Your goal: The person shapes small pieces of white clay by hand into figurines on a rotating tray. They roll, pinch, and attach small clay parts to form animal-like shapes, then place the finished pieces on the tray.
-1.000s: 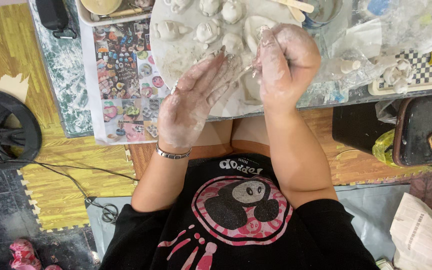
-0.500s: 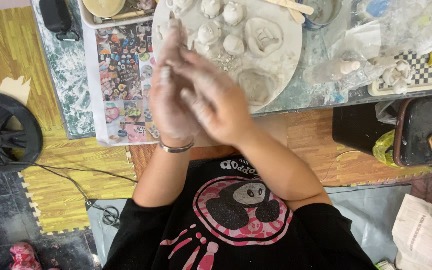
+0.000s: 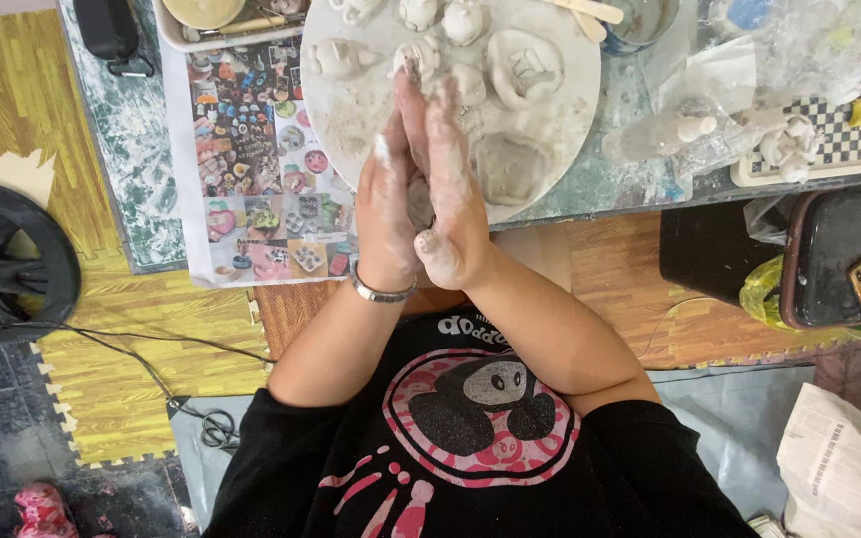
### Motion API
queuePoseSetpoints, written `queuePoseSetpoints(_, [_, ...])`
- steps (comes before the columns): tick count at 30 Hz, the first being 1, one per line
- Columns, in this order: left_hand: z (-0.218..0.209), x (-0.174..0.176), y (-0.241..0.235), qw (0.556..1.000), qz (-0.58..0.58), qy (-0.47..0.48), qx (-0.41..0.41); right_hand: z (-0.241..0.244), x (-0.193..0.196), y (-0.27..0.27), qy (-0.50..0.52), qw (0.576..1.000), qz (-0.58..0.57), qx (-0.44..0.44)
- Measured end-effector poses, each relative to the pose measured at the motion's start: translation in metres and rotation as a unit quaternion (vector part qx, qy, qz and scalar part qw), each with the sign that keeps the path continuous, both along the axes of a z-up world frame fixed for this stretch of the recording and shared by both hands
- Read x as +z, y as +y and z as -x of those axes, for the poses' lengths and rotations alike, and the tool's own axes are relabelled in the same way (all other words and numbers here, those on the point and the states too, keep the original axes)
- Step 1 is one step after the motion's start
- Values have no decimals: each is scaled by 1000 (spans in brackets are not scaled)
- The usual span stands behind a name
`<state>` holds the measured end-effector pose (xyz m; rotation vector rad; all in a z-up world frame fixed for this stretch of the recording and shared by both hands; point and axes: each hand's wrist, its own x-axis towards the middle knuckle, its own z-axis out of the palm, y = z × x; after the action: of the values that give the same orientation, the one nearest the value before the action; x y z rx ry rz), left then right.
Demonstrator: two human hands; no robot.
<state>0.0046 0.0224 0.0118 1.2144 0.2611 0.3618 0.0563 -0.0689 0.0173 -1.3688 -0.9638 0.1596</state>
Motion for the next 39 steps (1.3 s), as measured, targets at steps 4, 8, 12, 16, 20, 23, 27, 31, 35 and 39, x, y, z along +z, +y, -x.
queuePoseSetpoints(4, [-3, 2, -1, 997, 68, -33, -5, 0, 2, 1, 22, 998, -41, 40])
queuePoseSetpoints(8, [-6, 10, -6, 995, 87, -49, 24, 3, -3, -4, 44, 996, -52, 59])
queuePoseSetpoints(12, [-13, 17, -4, 995, 62, -71, 26, 0, -8, -6, 21, 997, -53, 43])
queuePoseSetpoints(16, [-15, 13, -4, 989, 112, -94, 34, -1, -10, -4, -38, 999, -26, 5])
queuePoseSetpoints(20, [-11, 4, 0, 993, 63, -95, 42, 2, -11, -1, -104, 994, -2, -24])
queuePoseSetpoints(23, [-11, -3, 0, 993, 71, -86, 35, -1, -10, 0, -112, 993, 33, -30])
queuePoseSetpoints(27, [-8, -3, -19, 992, -10, -123, 24, -19, -6, 0, -11, 998, -38, -47])
queuePoseSetpoints(31, [-6, 8, -25, 991, 70, -111, -25, -44, 6, -6, 33, 996, 75, -28])
queuePoseSetpoints(35, [-21, 18, 7, 968, 200, -149, -35, -17, 19, 3, -136, 980, 147, -15])
queuePoseSetpoints(39, [-21, 14, -4, 949, 147, -276, -37, -13, 28, 10, -194, 969, 132, -80])
